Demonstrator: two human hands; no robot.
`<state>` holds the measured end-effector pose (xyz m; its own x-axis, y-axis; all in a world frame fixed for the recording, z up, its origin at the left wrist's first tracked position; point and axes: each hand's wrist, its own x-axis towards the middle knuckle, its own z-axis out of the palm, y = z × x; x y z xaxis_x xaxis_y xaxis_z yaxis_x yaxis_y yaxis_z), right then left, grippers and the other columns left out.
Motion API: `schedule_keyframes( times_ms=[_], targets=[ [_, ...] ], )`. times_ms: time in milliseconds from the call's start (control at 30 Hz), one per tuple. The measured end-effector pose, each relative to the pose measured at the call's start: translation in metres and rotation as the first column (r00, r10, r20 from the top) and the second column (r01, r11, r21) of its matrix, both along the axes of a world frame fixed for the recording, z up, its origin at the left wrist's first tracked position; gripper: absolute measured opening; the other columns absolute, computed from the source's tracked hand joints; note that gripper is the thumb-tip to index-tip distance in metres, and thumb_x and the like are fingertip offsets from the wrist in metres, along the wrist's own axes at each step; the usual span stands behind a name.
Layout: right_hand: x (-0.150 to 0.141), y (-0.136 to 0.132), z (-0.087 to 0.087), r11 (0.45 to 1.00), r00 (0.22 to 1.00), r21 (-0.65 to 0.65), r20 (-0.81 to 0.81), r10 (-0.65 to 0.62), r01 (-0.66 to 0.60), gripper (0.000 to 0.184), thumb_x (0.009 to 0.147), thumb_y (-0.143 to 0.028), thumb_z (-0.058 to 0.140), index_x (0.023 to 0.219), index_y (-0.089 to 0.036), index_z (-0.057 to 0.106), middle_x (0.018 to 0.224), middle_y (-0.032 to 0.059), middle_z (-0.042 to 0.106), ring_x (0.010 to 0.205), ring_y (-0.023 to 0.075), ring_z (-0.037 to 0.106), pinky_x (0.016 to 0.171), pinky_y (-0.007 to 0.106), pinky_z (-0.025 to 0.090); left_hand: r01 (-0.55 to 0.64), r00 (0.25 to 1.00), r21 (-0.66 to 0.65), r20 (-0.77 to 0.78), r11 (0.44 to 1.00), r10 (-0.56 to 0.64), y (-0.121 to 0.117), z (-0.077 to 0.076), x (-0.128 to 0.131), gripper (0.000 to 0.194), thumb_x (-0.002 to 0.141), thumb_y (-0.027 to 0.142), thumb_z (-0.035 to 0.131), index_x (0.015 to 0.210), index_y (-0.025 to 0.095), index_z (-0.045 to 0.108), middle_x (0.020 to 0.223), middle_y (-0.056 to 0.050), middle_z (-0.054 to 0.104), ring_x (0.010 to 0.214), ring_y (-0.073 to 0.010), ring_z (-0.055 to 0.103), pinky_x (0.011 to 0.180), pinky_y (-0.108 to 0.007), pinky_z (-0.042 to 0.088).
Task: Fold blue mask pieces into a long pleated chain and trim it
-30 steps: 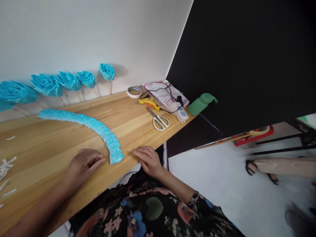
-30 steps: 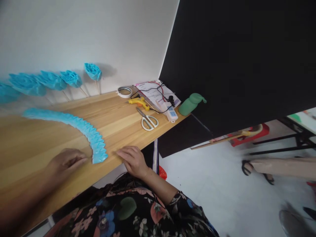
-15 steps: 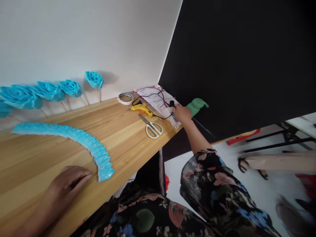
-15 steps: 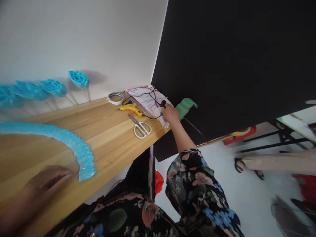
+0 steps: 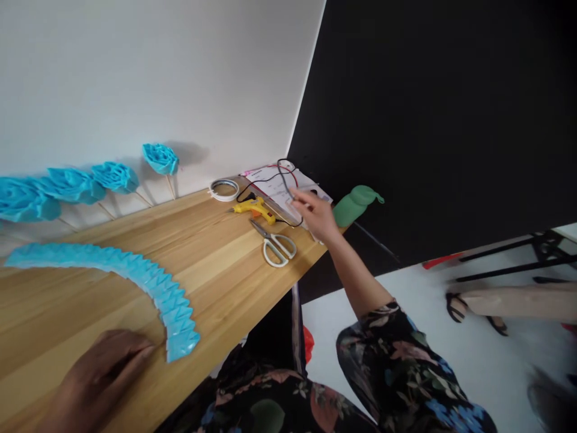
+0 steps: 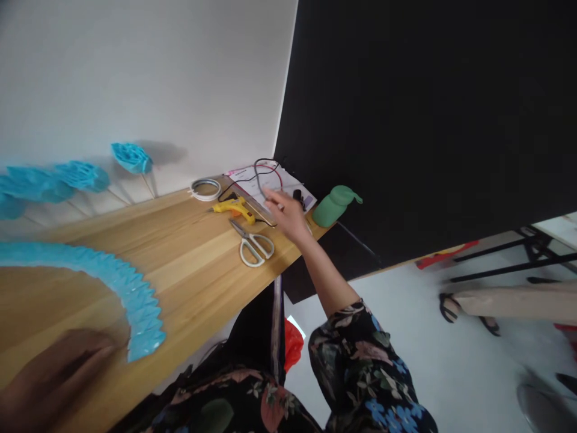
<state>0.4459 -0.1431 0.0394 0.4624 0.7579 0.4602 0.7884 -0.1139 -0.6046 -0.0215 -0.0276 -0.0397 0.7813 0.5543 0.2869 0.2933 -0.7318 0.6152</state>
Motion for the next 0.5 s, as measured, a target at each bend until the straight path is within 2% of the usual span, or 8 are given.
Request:
schedule_keyframes(
  times_ms=[100,200,300,500],
  targets=[
    [-0.042,-0.005,-0.012,0.961,0.960,-0.050,0.052,0.274,-0.272,0.033,0.097,-0.034,0.054,0.124,-0.024,0.070,0.100,0.0063,0.072,0.093,0.0189,0.065,0.084,0.033,0.051,-0.014,1.000,-0.008,0.017,1.000,0.014,-0.002,0.001,0.001,0.023,0.088,0.047,0.059,0.077,0.031,0.073,0.078,0.002,0.074,0.070,-0.0174,0.070,0.064,-0.023,0.059],
    [-0.064,-0.007,-0.027,0.904,0.899,-0.137,0.120,0.422,-0.406,0.031,0.099,-0.024,0.050,0.123,-0.025,0.070,0.099,0.0070,0.073,0.092,0.0187,0.064,0.083,0.033,0.051,-0.047,0.999,-0.028,0.019,0.998,0.047,-0.002,-0.001,0.000,0.021,0.088,0.045,0.059,0.077,0.032,0.073,0.078,0.002,0.074,0.069,-0.0178,0.070,0.064,-0.023,0.060],
    [-0.071,-0.006,-0.039,0.872,0.865,-0.230,0.165,0.473,-0.433,0.034,0.097,-0.015,0.050,0.121,-0.025,0.071,0.102,0.0070,0.073,0.093,0.0185,0.064,0.081,0.032,0.051,-0.065,0.997,-0.043,0.033,0.997,0.067,-0.003,-0.003,0.000,0.023,0.087,0.048,0.060,0.076,0.032,0.073,0.079,0.001,0.074,0.070,-0.0190,0.071,0.065,-0.025,0.061],
    [-0.070,-0.005,-0.041,0.881,0.874,-0.309,0.222,0.432,-0.357,0.034,0.096,-0.014,0.050,0.121,-0.025,0.071,0.104,0.0069,0.074,0.094,0.0191,0.065,0.079,0.031,0.050,-0.068,0.995,-0.020,0.069,0.997,0.069,-0.006,0.011,0.010,0.026,0.086,0.050,0.061,0.074,0.030,0.072,0.076,0.002,0.073,0.066,-0.0161,0.070,0.062,-0.021,0.059]
  ],
)
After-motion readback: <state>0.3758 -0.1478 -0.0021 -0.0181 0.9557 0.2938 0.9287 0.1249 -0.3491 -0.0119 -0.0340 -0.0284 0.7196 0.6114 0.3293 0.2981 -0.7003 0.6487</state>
